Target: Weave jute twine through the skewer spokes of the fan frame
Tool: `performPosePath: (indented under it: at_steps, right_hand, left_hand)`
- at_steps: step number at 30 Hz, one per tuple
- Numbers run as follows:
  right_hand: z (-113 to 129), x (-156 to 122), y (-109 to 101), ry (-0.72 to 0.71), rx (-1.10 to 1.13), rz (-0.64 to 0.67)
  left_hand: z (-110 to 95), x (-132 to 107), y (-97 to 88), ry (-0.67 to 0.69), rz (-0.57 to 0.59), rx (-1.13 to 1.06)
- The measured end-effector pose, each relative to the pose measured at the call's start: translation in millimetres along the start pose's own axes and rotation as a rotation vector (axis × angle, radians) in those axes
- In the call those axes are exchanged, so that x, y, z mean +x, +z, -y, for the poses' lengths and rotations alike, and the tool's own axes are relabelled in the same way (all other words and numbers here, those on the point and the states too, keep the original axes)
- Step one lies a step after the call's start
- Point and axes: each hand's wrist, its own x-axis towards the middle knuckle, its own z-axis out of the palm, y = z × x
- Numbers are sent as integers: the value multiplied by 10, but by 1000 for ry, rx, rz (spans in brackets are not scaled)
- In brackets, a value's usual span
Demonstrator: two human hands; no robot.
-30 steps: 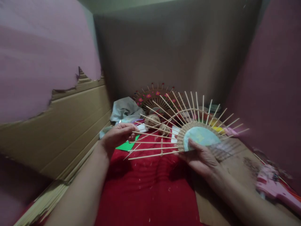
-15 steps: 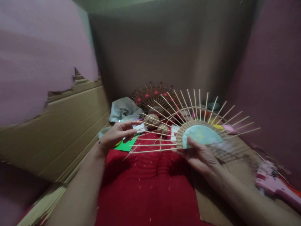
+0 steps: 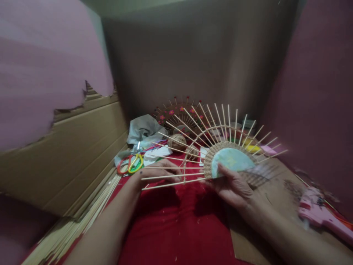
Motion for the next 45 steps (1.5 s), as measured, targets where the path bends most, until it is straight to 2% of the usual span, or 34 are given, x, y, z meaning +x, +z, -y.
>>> performPosePath:
  at_steps: [5, 7, 12, 19, 24, 28, 32, 36, 40, 42, 45]
  right_hand:
    - [-19, 15, -22, 3, -3, 34]
    - [-9, 17, -32, 6, 11, 22]
    - [16, 13, -29, -2, 33, -15]
    - [16, 22, -27, -9, 64, -79]
    - [14, 28, -28, 13, 42, -51]
    - [8, 22, -18, 16, 30, -47]
    - [-7, 6, -58, -8, -33, -9]
    - [-48, -39, -62, -12, -97, 135]
    - [-92, -83, -25, 78, -167, 251]
    - [-96, -88, -17, 95, -183, 233]
    - [-79, -75, -15, 51, -169, 143]
  left_hand:
    - [-11, 40, 50, 60, 12, 52]
    - [-12, 22, 54, 105, -52, 9]
    - [-52, -40, 112, 126, -214, -296]
    - [0, -25, 112, 119, -254, -520]
    - [96, 58, 123, 195, -187, -607]
    - [53, 88, 206, 174, -234, -577]
    - [-45, 80, 267, 155, -246, -457]
    - [-78, 80, 272, 167, -242, -430]
    - [-73, 73, 268, 215, -274, -453]
    - [-69, 68, 263, 218, -291, -470]
    - [-57, 64, 239, 154, -318, -488]
